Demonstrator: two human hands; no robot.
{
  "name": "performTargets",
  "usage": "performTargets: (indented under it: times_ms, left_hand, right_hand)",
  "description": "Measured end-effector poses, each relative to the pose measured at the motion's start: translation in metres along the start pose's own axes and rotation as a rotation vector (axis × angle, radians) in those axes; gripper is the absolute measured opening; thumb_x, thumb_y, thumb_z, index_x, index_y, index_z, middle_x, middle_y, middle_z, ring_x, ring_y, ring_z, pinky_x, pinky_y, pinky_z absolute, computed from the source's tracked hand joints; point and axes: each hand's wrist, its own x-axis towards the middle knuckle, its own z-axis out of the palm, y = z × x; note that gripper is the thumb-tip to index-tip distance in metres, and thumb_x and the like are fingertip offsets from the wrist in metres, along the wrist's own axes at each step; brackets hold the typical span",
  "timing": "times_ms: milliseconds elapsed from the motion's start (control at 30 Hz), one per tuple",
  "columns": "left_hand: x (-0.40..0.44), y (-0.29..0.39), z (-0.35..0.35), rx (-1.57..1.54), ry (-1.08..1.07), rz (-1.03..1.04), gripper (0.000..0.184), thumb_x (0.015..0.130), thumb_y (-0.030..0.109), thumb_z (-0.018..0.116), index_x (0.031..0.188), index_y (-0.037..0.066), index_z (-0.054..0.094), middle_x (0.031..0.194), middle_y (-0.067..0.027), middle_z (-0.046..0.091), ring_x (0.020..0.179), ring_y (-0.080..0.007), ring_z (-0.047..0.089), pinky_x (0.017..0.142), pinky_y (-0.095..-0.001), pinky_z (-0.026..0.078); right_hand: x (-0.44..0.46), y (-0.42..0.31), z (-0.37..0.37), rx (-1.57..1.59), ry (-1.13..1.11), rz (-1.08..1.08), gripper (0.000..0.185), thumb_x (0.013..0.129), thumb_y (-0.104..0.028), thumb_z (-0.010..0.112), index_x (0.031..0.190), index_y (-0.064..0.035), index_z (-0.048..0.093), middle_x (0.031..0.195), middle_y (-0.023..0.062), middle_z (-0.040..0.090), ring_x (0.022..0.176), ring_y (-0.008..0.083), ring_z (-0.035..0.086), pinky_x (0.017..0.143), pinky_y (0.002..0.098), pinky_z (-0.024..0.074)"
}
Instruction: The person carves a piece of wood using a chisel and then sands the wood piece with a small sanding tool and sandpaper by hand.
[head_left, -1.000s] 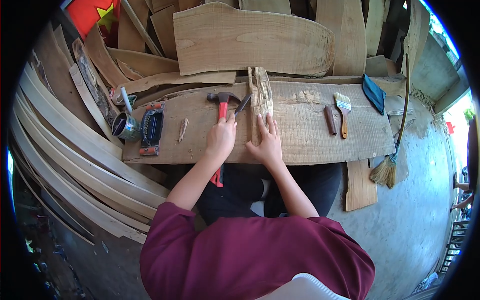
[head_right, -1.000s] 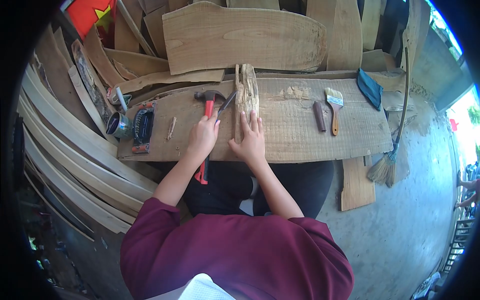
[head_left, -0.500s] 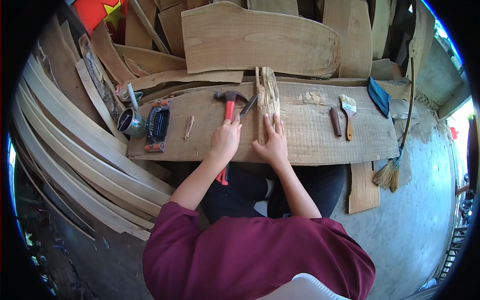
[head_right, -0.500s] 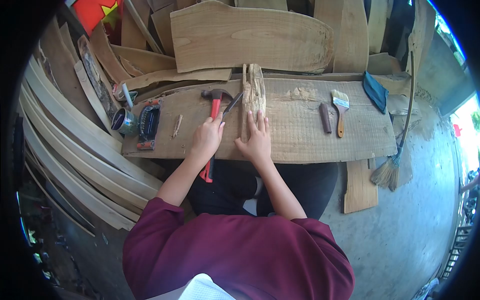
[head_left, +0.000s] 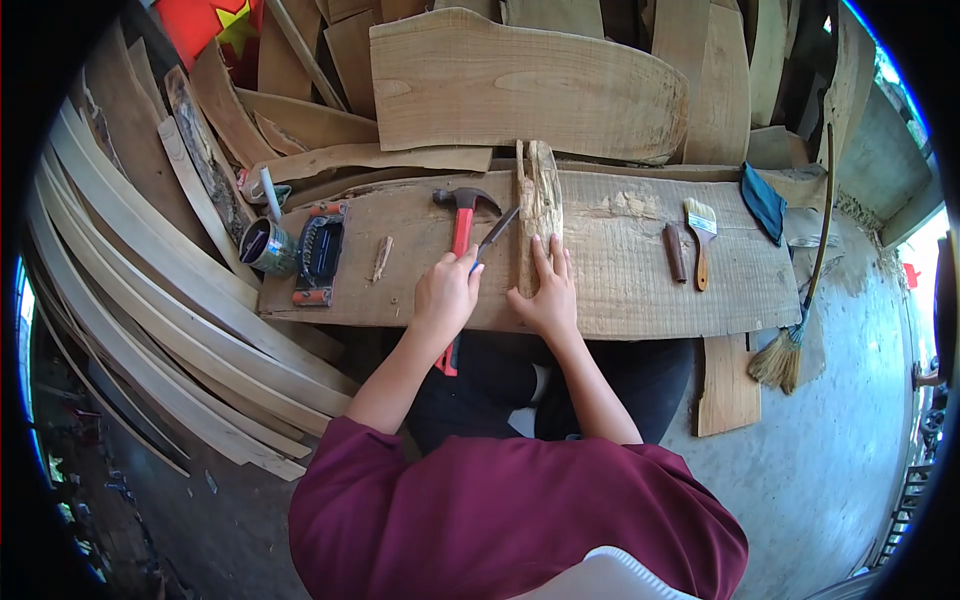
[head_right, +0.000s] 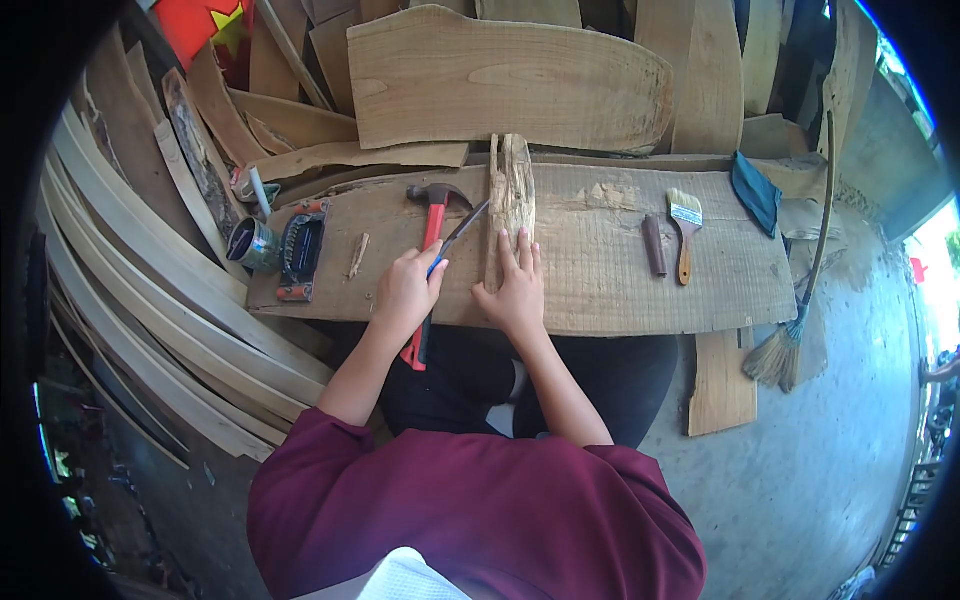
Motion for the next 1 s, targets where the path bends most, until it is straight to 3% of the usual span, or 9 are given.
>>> performTargets:
  times_ms: [333, 567, 700, 1000]
  left_hand:
    - [0.026, -0.012, 0.026, 0.064, 0.027, 0.106, 0.031, 0.089, 0.02, 0.057, 0.117, 0.007, 0.062, 0.08, -0.0173, 0.062, 0.065, -0.0355, 0.064, 0.059, -0.044, 0.053]
    - [0.02, -0.002, 0.014, 0.077, -0.045, 0.058, 0.033, 0.088, 0.02, 0.059, 0.119, 0.009, 0.062, 0.08, -0.0174, 0.061, 0.068, -0.037, 0.063, 0.062, -0.0455, 0.052]
    - [0.034, -0.004, 0.037, 0.119, 0.008, 0.056, 0.032, 0.09, 0.018, 0.056, 0.118, 0.005, 0.06, 0.083, -0.0175, 0.063, 0.069, -0.0351, 0.065, 0.06, -0.0447, 0.054]
    - [0.034, 0.01, 0.017, 0.159, -0.056, 0.09, 0.032, 0.091, 0.014, 0.051, 0.12, 0.003, 0.058, 0.083, -0.018, 0.063, 0.069, -0.0347, 0.066, 0.059, -0.0439, 0.054]
  right_hand:
    - [0.001, 0.002, 0.001, -0.005, 0.02, -0.001, 0.088, 0.066, -0.03, 0.069, 0.145, -0.0146, 0.035, 0.15, 0.0232, 0.027, 0.133, 0.0477, 0.029, 0.11, 0.0484, 0.0294]
    - [-0.001, 0.0, 0.0, 0.003, 0.0, 0.012, 0.088, 0.066, -0.03, 0.069, 0.145, -0.0135, 0.035, 0.15, 0.0233, 0.026, 0.134, 0.0467, 0.028, 0.11, 0.0482, 0.0288]
    - [0.0, 0.002, 0.003, -0.018, 0.025, -0.027, 0.088, 0.066, -0.03, 0.069, 0.145, -0.0141, 0.035, 0.15, 0.0233, 0.026, 0.135, 0.0462, 0.028, 0.11, 0.0481, 0.0294]
    - [0.0, 0.001, 0.002, 0.015, 0.006, -0.011, 0.088, 0.066, -0.03, 0.07, 0.145, -0.0131, 0.035, 0.15, 0.0237, 0.026, 0.134, 0.0464, 0.028, 0.111, 0.0478, 0.0278]
